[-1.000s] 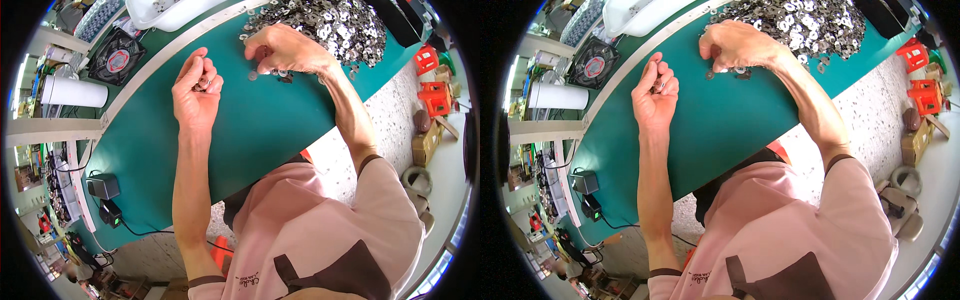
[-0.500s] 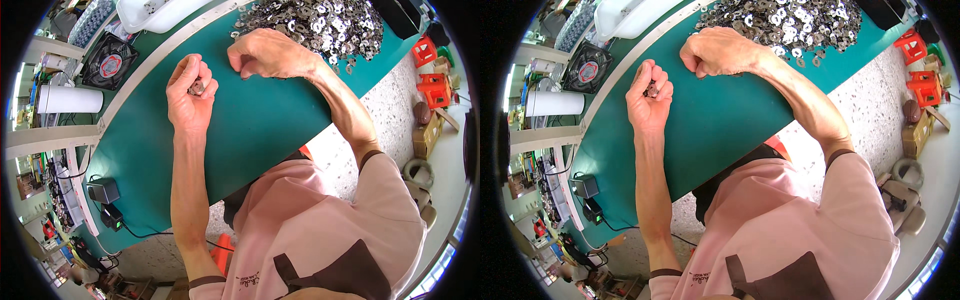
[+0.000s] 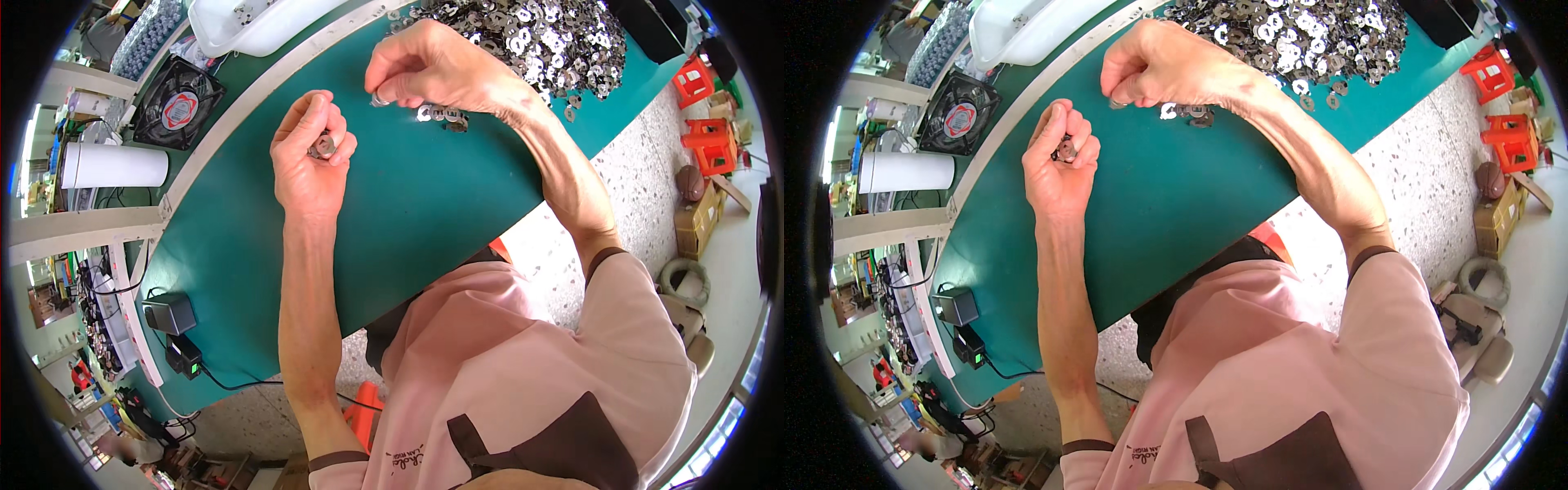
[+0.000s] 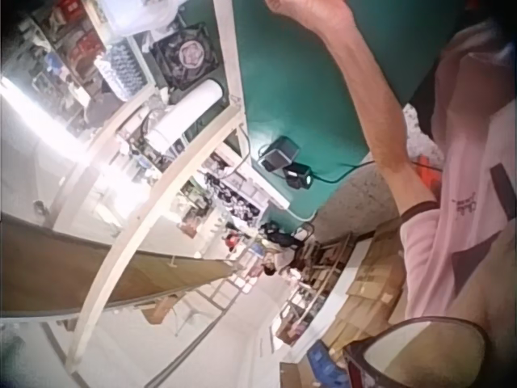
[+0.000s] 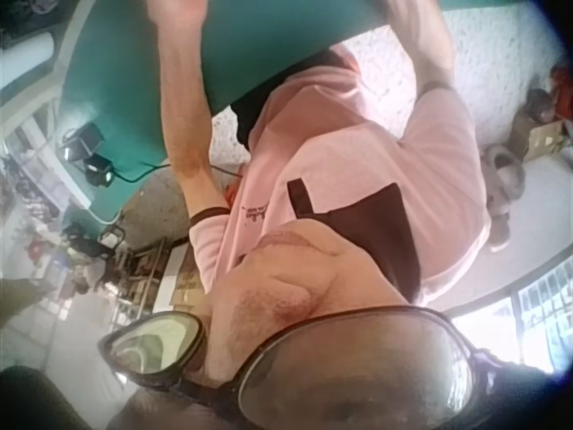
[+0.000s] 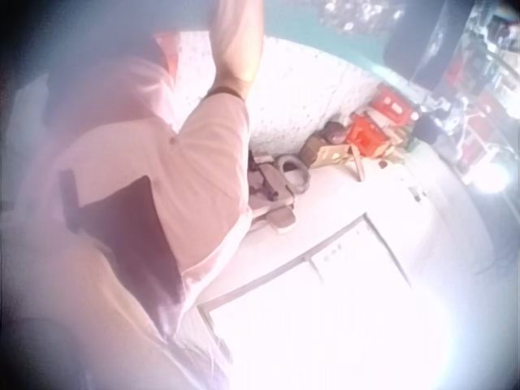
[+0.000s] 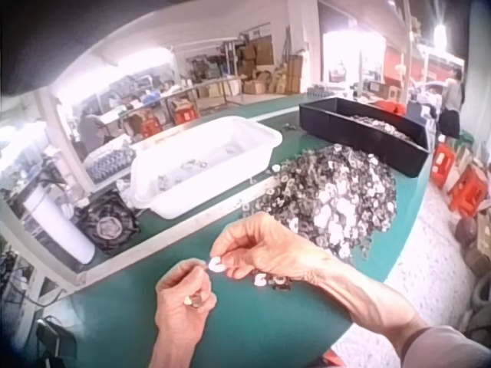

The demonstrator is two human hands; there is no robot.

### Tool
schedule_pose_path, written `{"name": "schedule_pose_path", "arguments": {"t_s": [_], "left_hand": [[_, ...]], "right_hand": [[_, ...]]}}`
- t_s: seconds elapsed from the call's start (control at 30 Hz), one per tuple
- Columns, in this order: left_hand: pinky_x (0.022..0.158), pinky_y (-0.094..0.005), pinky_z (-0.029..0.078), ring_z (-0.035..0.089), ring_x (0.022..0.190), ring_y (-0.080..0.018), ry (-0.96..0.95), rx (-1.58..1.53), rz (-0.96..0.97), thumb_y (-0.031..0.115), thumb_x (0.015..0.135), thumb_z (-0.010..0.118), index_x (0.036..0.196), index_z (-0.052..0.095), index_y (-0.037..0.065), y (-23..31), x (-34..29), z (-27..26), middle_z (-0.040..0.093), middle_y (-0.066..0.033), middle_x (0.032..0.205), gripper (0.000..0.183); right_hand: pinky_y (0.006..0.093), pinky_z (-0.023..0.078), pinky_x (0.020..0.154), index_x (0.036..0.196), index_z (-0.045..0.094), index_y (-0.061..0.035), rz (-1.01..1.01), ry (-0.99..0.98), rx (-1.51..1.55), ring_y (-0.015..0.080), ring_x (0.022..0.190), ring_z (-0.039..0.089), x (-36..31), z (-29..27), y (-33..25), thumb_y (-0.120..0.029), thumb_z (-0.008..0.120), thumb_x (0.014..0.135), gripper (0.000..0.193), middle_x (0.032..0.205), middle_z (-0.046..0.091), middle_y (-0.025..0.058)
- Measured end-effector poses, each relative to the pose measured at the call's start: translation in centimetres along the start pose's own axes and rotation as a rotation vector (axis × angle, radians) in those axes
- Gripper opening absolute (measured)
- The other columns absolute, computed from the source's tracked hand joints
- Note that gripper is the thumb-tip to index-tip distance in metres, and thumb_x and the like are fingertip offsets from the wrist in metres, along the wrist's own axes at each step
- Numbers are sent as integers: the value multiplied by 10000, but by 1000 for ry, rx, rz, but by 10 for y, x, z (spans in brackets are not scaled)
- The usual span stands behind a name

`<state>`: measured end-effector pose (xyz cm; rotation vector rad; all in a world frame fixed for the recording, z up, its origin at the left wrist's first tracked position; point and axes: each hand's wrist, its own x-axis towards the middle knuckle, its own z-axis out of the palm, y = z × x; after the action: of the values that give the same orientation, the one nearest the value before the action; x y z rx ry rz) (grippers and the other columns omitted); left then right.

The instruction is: The person assembles metal parts by attaching small clips to flat metal plates by hand and placing the finished pieces into a plastic container.

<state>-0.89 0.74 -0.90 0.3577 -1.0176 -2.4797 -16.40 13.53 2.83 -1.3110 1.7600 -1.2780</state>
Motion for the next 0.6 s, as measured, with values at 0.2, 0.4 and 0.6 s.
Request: {"name": "schedule_pose_path", "arguments": {"t_s": [0.2,0.4,0.6], "left_hand": [[454,-220,268,361,532,-55,14,194,36,94,888,585,983,618,-4,-2,-6,8,476,9,657,141],[455,-216,268,346,505,-49,81,273,34,37,850,618,963,619,1,-7,-7,15,489,3,659,119],[454,-203,267,355,516,-42,101,348,86,33,841,632,940,625,-1,-8,-9,20,491,8,670,105]], "right_hand": [[218,495,696,931,667,-24,35,-22,310,96,739,609,-1,3,-7,-68,655,791,147,807,660,27],[233,511,710,912,660,-24,96,-34,432,105,748,623,2,6,1,-59,664,792,125,823,657,37],[234,507,716,881,649,-20,100,-19,438,104,746,617,2,9,1,-48,651,794,91,831,654,35]]}}
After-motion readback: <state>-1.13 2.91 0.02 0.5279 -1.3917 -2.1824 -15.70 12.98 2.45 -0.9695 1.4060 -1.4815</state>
